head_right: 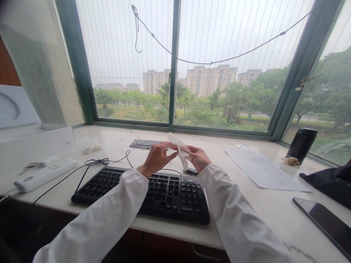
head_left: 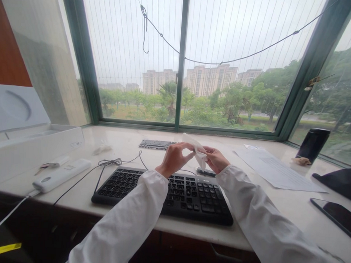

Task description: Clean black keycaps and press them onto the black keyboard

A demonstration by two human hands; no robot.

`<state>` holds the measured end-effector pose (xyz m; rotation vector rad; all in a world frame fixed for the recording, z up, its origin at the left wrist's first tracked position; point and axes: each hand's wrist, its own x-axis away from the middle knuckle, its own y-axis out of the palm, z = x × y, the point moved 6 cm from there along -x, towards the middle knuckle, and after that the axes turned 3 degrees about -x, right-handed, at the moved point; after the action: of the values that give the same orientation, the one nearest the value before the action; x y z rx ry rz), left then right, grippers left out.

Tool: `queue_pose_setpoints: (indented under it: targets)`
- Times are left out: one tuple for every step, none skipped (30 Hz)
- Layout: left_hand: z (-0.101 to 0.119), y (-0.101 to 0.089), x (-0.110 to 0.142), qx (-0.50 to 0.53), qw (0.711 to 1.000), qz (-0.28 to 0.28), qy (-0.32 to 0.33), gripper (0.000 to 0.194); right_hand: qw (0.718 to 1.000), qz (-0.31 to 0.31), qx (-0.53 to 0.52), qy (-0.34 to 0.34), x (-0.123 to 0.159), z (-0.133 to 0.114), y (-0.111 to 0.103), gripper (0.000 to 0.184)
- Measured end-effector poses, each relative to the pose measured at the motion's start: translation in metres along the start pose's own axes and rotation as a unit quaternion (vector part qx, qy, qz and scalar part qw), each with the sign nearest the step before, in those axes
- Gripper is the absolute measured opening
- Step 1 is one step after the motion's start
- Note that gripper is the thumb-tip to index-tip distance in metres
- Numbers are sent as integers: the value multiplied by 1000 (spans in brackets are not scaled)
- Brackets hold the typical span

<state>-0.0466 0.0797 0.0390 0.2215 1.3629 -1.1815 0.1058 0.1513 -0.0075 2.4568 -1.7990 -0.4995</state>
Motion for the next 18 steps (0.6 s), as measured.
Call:
queue_pose_setpoints:
  targets:
    - [-1, -1, 0, 2, 1000, 5, -7, 14, 1000, 13, 20, -5, -1, -1, -6, 48]
    - [-2, -1, 0, 3, 1000, 10, -14, 16, 998, 36, 56, -13, -3, -3, -13, 49]
    - [-3, -1, 0, 3, 1000, 14, -21, 16, 991, 68, 110, -24, -4, -5, -22, 48]
    - [-5, -1, 0, 2, 999, 16, -27, 16, 977, 105, 183, -37, -5, -7, -31, 45]
    - [-6, -1, 0, 0, 999, 17, -32, 15, 951, 141, 269, -51, -5, -10, -40, 40]
    - [-8, 0, 1, -3, 999, 16, -36, 14, 919, 166, 352, -66, -5, -11, -46, 34]
    - [-11, 1, 1, -6, 999, 14, -39, 13, 888, 172, 421, -75, -5, -10, -49, 28]
    - [-13, 2, 2, -10, 999, 10, -41, 12, 863, 162, 472, -79, -6, -6, -50, 24]
    - [-16, 3, 2, -16, 999, 4, -43, 11, 847, 143, 507, -79, -8, -2, -50, 23]
    - [-19, 4, 3, -22, 999, -2, -46, 11, 834, 125, 532, -80, -9, 3, -49, 24]
    - [-22, 5, 4, -29, 998, -10, -50, 10, 823, 115, 550, -83, -10, 6, -48, 27]
    - [-25, 6, 5, -37, 998, -18, -55, 11, 812, 116, 564, -93, -10, 7, -48, 31]
    - [-28, 7, 5, -46, 997, -26, -61, 12, 804, 122, 572, -108, -10, 5, -47, 34]
    - [-30, 8, 6, -54, 996, -32, -65, 12, 799, 128, 575, -126, -9, 1, -45, 36]
    - [-31, 8, 7, -61, 995, -37, -68, 13, 799, 126, 571, -144, -7, -3, -42, 35]
    - [-32, 8, 7, -67, 995, -39, -68, 13, 804, 115, 560, -162, -5, -7, -38, 33]
    - [-32, 8, 7, -69, 995, -41, -66, 13, 814, 97, 545, -177, -2, -12, -32, 30]
    - [-32, 7, 7, -68, 995, -40, -64, 13, 824, 76, 528, -190, 1, -15, -26, 28]
